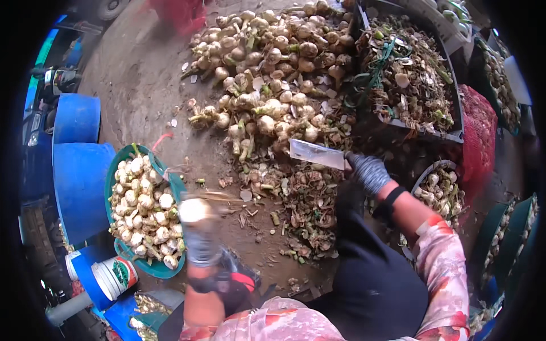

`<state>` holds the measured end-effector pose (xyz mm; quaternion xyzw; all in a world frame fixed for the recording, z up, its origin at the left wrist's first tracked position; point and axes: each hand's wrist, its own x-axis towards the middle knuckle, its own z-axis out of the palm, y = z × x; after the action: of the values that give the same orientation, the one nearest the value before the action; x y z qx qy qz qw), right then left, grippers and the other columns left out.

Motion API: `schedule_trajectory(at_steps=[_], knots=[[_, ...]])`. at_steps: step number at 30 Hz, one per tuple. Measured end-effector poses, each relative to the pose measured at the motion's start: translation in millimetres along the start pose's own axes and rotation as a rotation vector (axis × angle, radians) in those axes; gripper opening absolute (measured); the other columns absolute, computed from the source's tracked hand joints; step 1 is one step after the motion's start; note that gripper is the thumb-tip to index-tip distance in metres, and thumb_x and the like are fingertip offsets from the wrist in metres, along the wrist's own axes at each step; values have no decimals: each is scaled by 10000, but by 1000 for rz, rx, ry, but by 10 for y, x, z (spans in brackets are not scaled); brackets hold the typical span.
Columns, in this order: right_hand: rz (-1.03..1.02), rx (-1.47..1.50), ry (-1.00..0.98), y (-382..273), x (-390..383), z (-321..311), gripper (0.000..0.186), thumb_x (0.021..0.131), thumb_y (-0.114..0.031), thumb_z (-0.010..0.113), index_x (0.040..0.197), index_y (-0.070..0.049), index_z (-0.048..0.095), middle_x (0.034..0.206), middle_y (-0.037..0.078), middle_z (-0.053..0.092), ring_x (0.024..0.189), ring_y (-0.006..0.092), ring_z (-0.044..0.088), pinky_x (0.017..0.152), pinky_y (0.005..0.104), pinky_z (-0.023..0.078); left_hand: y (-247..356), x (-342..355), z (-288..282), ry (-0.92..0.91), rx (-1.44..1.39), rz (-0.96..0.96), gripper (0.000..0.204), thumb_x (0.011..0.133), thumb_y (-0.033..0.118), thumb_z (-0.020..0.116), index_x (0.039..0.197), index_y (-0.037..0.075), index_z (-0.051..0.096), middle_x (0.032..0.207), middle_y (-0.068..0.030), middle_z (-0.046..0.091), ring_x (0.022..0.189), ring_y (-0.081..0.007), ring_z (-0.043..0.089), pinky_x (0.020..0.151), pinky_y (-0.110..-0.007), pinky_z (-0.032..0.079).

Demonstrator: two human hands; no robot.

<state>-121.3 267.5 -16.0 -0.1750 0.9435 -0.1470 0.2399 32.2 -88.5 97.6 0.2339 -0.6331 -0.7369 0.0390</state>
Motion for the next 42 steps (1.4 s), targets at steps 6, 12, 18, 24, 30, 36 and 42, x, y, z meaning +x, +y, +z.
schedule_trajectory(at_steps=[6,12,18,24,30,36,42], knots=[[39,159,40,-220,-40,2,277,860,-274,618,1092,-121,615,916,218,673,875,420,647,767,499,515,264,211,-1204,485,-946,179,653,892,476,617,1216,-82,518,1202,-235,597,1162,-361,554,1056,-492,431],[66,167,18,-47,-63,-19,240,823,-273,673,983,-98,638,857,220,661,862,437,632,723,496,514,-277,1219,-23,261,206,-121,415,927,338,661,1202,37,583,1098,-136,667,980,-228,655,866,-356,531],[52,191,-44,-187,-74,-14,262,812,-261,678,1008,-95,630,867,215,669,862,427,642,730,490,519,-1171,2586,4,95,1233,-313,872,751,431,775,1397,-43,430,1329,-287,548,1253,-400,529,1058,-413,429],[20,230,-115,-312,-78,-99,355,823,-330,693,1090,-104,633,890,203,685,844,403,665,738,482,529,-1360,2688,-222,-47,959,-231,689,747,290,817,1287,-15,516,1194,-225,635,1095,-346,633,915,-383,523],[-135,260,-48,-604,-44,-240,296,827,-293,671,1058,-112,627,871,172,681,837,388,660,737,478,528,-964,1517,234,-358,402,37,561,864,86,692,1346,4,417,1136,-151,645,993,-226,644,846,-334,555],[-449,190,-123,-1167,-44,-471,233,814,-233,647,1017,-122,621,828,134,668,832,355,668,688,456,528,-1230,763,-41,-422,1210,1003,456,955,234,532,1399,148,474,1333,-66,541,1171,-205,573,979,-372,475],[-478,148,-167,-1233,-219,-541,224,782,-163,634,997,-102,626,814,135,665,815,355,672,665,459,523,-890,438,235,-570,166,203,476,1008,353,449,1435,143,445,1444,-68,469,1263,-221,511,1069,-420,429]])
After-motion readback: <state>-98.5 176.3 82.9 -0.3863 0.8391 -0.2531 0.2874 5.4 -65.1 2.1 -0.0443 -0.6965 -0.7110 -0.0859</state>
